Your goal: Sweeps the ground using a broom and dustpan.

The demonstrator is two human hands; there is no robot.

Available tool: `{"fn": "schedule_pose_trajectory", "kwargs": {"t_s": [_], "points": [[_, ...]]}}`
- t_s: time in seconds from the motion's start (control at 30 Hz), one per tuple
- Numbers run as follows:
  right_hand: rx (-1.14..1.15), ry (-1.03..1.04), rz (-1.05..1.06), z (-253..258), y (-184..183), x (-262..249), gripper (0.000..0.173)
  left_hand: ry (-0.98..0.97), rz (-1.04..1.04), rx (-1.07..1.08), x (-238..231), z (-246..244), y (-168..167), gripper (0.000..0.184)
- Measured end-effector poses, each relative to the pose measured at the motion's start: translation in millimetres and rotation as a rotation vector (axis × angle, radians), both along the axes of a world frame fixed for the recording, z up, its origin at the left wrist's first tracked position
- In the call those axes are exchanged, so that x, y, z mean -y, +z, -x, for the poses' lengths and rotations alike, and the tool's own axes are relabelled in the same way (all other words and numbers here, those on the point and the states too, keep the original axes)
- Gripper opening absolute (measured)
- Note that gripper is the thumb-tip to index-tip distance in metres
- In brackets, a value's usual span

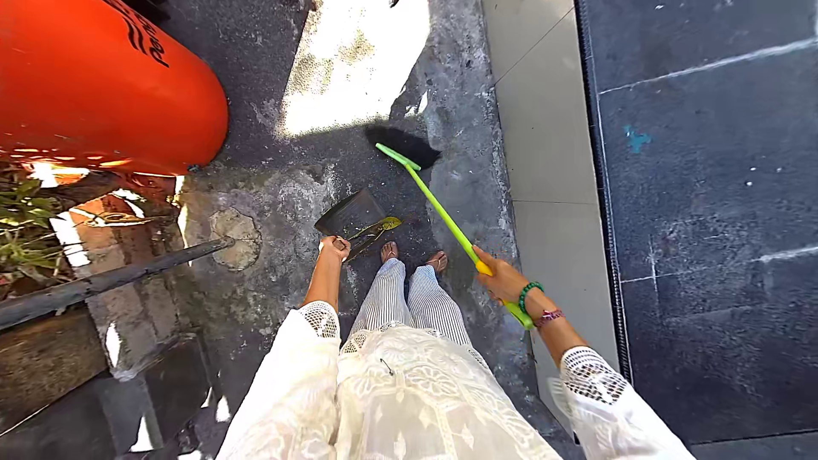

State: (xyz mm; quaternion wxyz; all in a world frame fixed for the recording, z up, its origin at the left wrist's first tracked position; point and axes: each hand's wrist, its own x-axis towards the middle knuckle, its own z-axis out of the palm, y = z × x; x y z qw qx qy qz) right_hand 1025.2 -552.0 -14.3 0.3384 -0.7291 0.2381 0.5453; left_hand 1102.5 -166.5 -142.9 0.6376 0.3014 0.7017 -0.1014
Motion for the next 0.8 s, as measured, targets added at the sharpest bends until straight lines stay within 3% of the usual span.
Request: {"fn": "schedule_pose_trajectory", "kwargs": {"t_s": [0.1,0.17,0.23,0.3,0.37,0.43,0.5,0.57,0.67,0.8], "points": [[-0.055,-0.213,-0.143,23.0,65.8,40.2,0.075,0.078,-0.01,0.035,2.2,-8.9,-4.2,0.014],[-0.018,-0.235,-0.159,35.2,108.5,56.6,0.077,0.093,-0.001,0.049,2.2,-15.3,-5.2,0.012],[0.044,-0.188,-0.118,44.2,128.3,55.3,0.077,0.062,-0.013,0.049,4.4,-18.2,-4.6,0.014],[0.091,-0.097,-0.033,44.3,116.0,42.5,0.077,0.044,-0.019,0.053,8.0,-20.0,-6.5,0.017],[0.1,-0.061,0.017,39.5,77.5,19.6,0.078,0.047,-0.024,0.056,12.3,-22.9,-8.7,0.018],[0.054,-0.115,-0.009,40.9,32.5,-6.7,0.077,0.057,-0.024,0.049,14.9,-26.1,-10.4,0.02],[-0.037,-0.201,-0.098,46.8,9.8,-24.7,0.076,0.069,-0.016,0.05,16.8,-31.6,-10.5,0.025],[-0.121,-0.279,-0.201,59.8,16.8,-26.9,0.076,0.075,-0.019,0.051,16.6,-35.5,-12.0,0.028],[-0.136,-0.383,-0.314,93.8,64.0,-8.5,0.075,0.091,-0.013,0.052,12.7,-34.2,-15.3,0.026],[-0.036,-0.343,-0.236,133.9,119.5,-0.5,0.077,0.078,-0.002,0.03,7.9,-23.6,-11.2,0.024]]}}
